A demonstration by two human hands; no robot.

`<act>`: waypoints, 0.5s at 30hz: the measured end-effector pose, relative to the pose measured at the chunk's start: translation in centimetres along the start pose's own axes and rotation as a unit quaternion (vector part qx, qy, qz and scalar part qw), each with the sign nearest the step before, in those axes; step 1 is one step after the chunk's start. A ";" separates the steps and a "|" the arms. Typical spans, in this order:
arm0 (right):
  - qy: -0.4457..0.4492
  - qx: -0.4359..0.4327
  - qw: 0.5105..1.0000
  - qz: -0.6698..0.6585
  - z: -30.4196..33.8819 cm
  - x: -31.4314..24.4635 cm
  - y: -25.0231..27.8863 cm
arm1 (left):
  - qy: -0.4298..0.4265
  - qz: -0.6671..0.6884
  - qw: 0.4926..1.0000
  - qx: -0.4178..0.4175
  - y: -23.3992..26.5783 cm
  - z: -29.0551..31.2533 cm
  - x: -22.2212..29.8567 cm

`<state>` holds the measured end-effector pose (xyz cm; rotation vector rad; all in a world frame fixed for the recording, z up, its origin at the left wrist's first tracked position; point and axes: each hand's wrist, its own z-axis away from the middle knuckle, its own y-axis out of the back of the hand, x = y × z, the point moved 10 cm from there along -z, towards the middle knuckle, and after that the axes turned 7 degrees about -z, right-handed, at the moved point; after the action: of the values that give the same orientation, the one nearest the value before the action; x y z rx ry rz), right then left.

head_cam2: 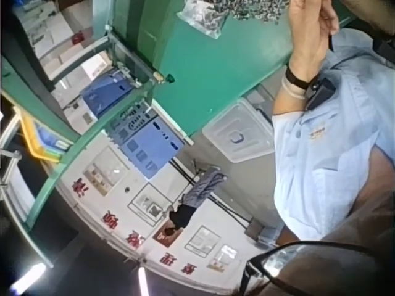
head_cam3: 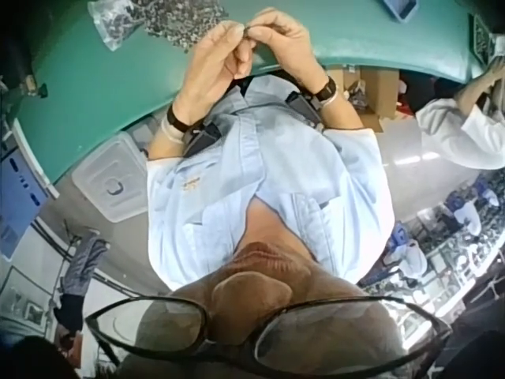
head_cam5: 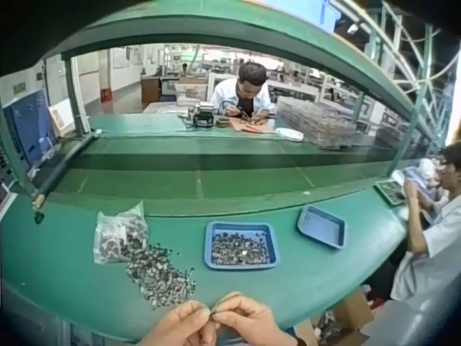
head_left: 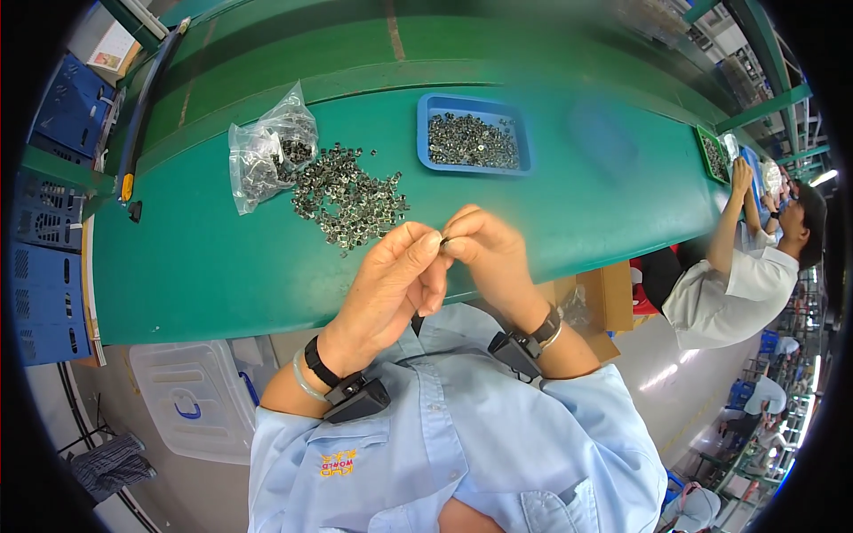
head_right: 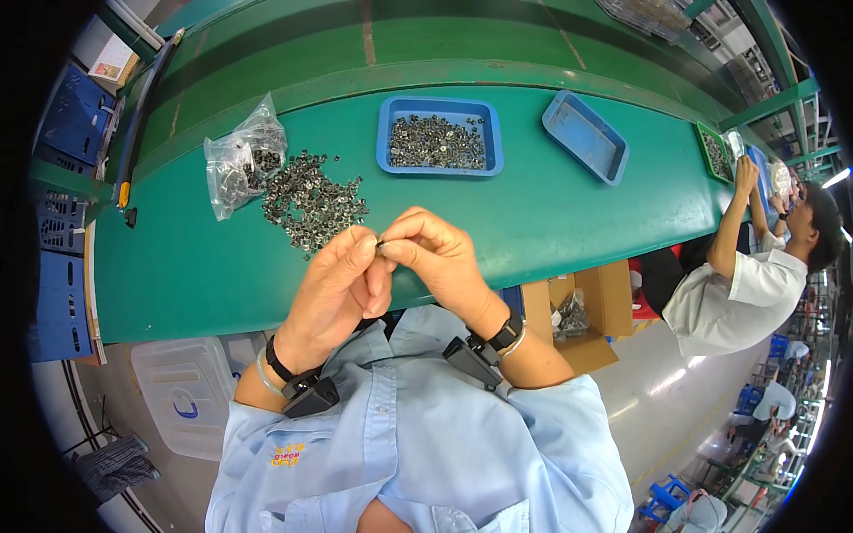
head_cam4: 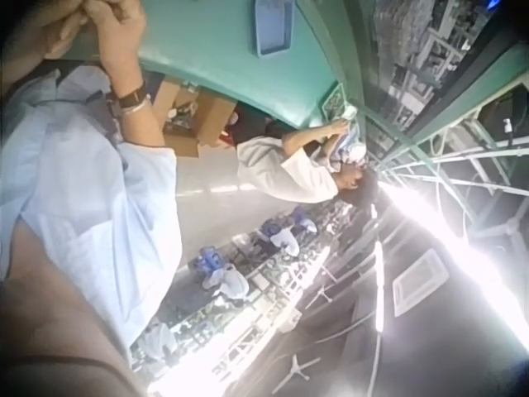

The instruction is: The person picks up small metal components from the table, inspects them by hand, and places them into a blue tray. Then, the person picks up a green tray of components, inspects several more, and sets the tray back down.

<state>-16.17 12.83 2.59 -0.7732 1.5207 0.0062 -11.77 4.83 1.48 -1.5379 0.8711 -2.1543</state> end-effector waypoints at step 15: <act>0.259 -0.144 0.685 0.665 -7.7 -2.9 -4.1 | 0.017 0.057 0.997 0.049 5.8 2.1 -0.7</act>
<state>-21.31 7.50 8.02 0.3231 2.3638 1.2355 -9.96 0.37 -2.40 -1.3738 0.8293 -2.1151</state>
